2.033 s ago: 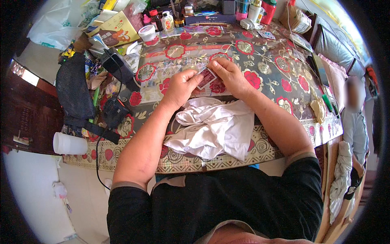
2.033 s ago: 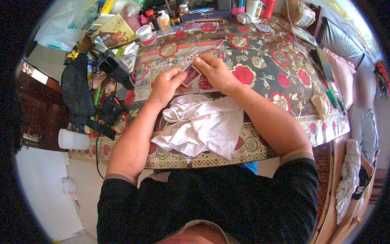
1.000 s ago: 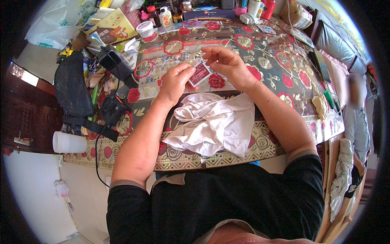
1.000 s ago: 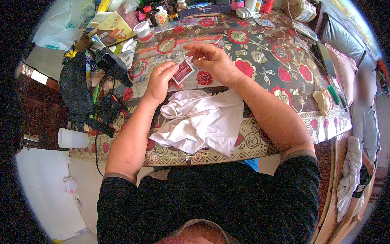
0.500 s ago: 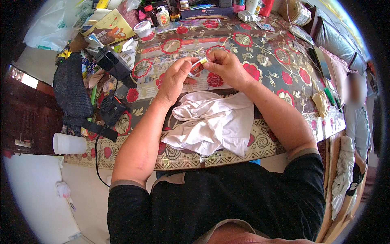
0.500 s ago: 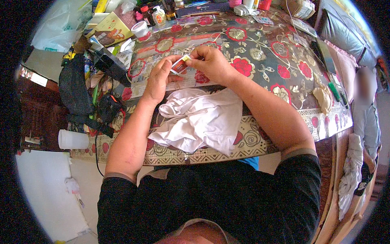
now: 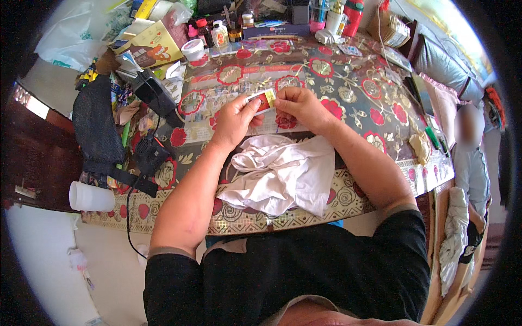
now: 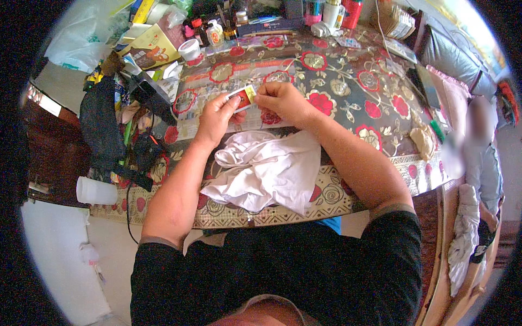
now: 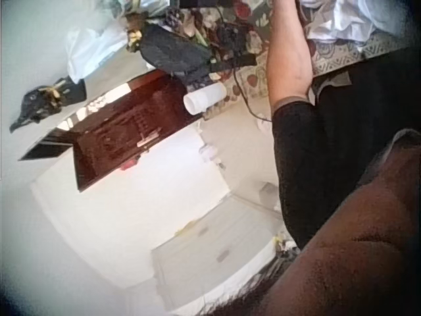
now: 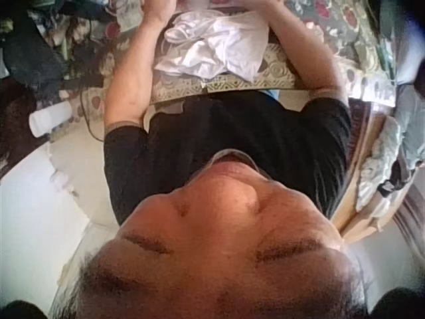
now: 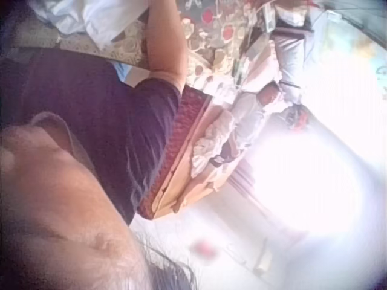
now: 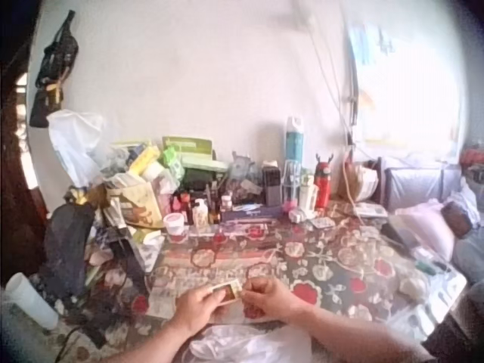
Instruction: The person applies glue from a small bottle to the back of a sticker and then places it onto a white cloth. They repeat this process with additional stickers, handling each one individually.
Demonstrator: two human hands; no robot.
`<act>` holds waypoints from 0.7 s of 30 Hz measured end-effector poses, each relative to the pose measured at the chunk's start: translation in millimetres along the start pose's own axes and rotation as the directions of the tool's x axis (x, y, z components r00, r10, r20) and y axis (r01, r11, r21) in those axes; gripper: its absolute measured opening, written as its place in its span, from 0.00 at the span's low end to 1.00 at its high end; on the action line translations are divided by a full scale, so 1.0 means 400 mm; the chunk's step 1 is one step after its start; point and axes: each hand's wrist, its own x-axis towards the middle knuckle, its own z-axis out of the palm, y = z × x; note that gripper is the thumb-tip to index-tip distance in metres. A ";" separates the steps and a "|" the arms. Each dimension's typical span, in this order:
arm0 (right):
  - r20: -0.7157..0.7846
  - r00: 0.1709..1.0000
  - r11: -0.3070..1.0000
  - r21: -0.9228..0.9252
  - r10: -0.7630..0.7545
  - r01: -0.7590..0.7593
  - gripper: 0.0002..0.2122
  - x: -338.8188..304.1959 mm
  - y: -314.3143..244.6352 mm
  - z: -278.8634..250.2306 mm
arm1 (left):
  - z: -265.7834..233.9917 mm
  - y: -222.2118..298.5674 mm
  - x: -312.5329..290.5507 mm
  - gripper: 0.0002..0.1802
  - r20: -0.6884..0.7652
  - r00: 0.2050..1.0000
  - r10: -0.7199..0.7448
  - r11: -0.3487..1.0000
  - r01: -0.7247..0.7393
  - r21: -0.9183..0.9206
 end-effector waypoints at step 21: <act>0.027 0.998 0.992 -0.113 0.056 -0.053 0.07 0.038 -0.017 0.019 | -0.015 -0.016 0.021 0.06 0.072 0.995 0.073 0.982 -0.084 0.171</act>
